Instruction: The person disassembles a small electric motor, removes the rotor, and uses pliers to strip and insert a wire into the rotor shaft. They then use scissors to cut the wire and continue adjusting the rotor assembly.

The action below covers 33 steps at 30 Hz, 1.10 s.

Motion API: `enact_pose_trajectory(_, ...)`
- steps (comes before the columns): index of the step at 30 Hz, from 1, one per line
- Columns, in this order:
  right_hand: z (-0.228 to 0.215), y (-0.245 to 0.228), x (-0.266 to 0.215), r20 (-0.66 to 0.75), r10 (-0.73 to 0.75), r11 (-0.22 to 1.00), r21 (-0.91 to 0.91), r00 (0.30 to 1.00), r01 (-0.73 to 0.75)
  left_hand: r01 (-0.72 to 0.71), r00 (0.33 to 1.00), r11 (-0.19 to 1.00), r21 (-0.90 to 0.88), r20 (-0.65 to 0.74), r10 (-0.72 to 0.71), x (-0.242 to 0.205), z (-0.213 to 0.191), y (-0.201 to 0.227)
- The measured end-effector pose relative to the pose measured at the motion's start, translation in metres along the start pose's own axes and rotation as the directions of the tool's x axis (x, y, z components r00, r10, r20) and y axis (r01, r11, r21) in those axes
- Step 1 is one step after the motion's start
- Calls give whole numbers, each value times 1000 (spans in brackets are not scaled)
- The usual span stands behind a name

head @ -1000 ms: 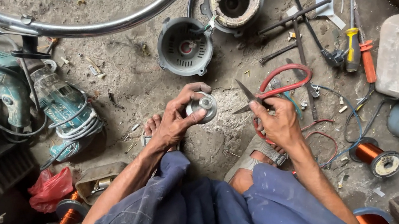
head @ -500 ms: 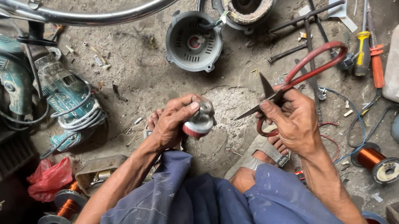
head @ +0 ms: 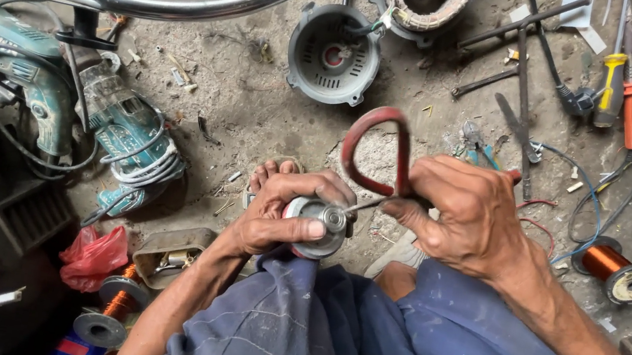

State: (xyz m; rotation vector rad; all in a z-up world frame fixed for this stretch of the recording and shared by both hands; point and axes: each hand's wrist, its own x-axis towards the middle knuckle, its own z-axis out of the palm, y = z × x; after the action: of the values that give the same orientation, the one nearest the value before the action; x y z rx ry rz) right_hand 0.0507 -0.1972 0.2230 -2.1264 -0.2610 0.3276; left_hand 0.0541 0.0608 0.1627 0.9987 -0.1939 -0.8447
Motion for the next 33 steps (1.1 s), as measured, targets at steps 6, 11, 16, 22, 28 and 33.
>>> enact_pose_trajectory(6,2,-7,3,-35,-150,974,-177,988,141,205,977,972,-117,-28,-210,-14,1,7)
enact_pose_trajectory(11,0,-11,4,4,-248,885,-405,969,229,202,979,974,-107,45,-198,-14,-2,8)
enact_pose_trajectory(16,1,-13,1,27,-239,911,-338,971,234,228,973,970,-86,53,-224,-22,3,9)
enact_pose_trajectory(22,5,-16,-4,22,-208,941,-267,978,206,274,959,961,-40,80,-271,-21,15,34)
enact_pose_trajectory(28,8,-19,-10,43,-189,935,-296,981,193,241,970,962,130,9,-244,-19,22,44)
enact_pose_trajectory(33,9,-21,-10,38,-195,930,-310,980,197,213,977,966,149,-47,-208,-22,22,40)
